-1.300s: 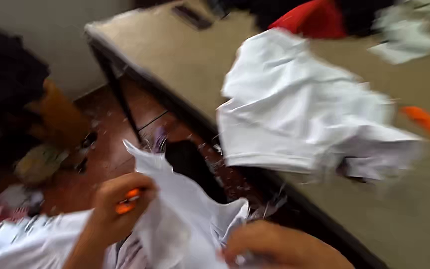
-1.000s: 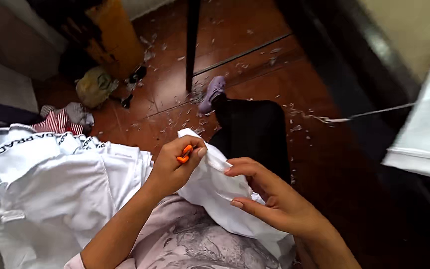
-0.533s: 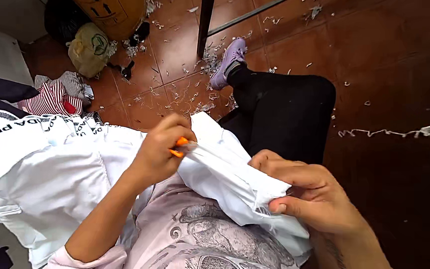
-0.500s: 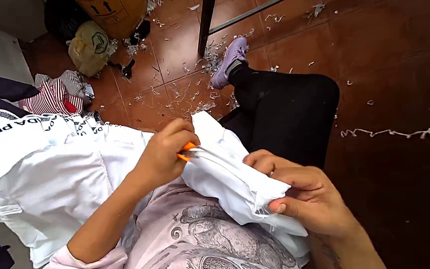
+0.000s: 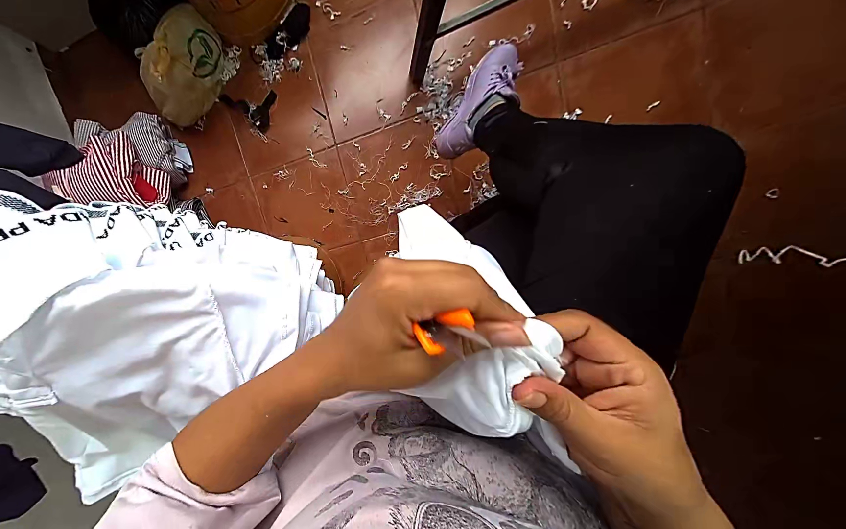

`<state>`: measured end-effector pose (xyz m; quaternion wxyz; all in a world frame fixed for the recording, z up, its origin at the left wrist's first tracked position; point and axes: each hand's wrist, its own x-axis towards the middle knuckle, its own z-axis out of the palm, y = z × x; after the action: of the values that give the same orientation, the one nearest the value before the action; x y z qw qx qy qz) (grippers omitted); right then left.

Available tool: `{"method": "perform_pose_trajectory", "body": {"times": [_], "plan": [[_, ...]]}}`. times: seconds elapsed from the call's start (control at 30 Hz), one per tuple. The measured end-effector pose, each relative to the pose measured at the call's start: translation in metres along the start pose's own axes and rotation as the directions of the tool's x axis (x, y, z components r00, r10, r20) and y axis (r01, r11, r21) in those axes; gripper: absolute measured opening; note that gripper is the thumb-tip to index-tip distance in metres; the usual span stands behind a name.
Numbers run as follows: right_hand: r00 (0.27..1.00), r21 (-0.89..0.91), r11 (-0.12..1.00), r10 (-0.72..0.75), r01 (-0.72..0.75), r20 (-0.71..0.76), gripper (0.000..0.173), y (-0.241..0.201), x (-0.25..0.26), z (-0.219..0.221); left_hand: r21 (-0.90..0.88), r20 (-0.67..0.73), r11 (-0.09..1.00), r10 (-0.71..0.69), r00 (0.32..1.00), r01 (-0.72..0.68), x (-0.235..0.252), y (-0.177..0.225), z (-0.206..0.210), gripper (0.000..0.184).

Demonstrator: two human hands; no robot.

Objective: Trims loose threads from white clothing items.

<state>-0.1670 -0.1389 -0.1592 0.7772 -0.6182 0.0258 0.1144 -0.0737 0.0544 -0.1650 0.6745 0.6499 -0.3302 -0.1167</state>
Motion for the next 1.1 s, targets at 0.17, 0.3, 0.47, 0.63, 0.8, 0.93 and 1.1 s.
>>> {"method": "perform_pose_trajectory", "body": {"times": [0.17, 0.3, 0.47, 0.63, 0.8, 0.93, 1.1], "plan": [[0.986, -0.179, 0.969, -0.161, 0.168, 0.054, 0.044, 0.000, 0.004, -0.004, -0.103, -0.096, 0.988, -0.121, 0.988, 0.111, 0.004, -0.002, -0.004, 0.013], [0.979, -0.353, 0.919, -0.124, 0.176, 0.163, 0.023, -0.004, 0.005, -0.007, -0.077, -0.135, 0.994, -0.087, 0.987, 0.077, 0.011, -0.002, -0.009, 0.010], [0.978, -0.341, 0.923, -0.129, 0.178, 0.161, 0.024, -0.005, 0.012, -0.003, 0.172, -0.162, 0.981, -0.060, 0.985, 0.088, 0.009, -0.001, -0.006, 0.013], [0.993, -0.251, 0.961, -0.110, 0.114, 0.033, 0.027, -0.003, 0.014, -0.002, 0.419, -0.013, 0.881, -0.236, 0.972, 0.219, -0.013, 0.016, -0.031, 0.048], [0.994, -0.216, 0.971, -0.104, 0.107, 0.022, 0.032, -0.003, 0.016, -0.001, 0.640, 0.129, 0.764, -0.216, 0.968, 0.086, -0.022, 0.022, -0.035, 0.040], [0.994, -0.228, 0.968, -0.095, 0.104, 0.049, 0.034, -0.005, 0.017, 0.000, 0.641, 0.175, 0.765, -0.222, 0.959, 0.060, -0.015, 0.019, -0.035, 0.040], [0.995, -0.261, 0.962, -0.067, 0.084, 0.073, 0.034, -0.006, 0.018, 0.000, 0.546, 0.222, 0.836, -0.204, 0.953, 0.052, -0.012, 0.011, -0.032, 0.038]]}}
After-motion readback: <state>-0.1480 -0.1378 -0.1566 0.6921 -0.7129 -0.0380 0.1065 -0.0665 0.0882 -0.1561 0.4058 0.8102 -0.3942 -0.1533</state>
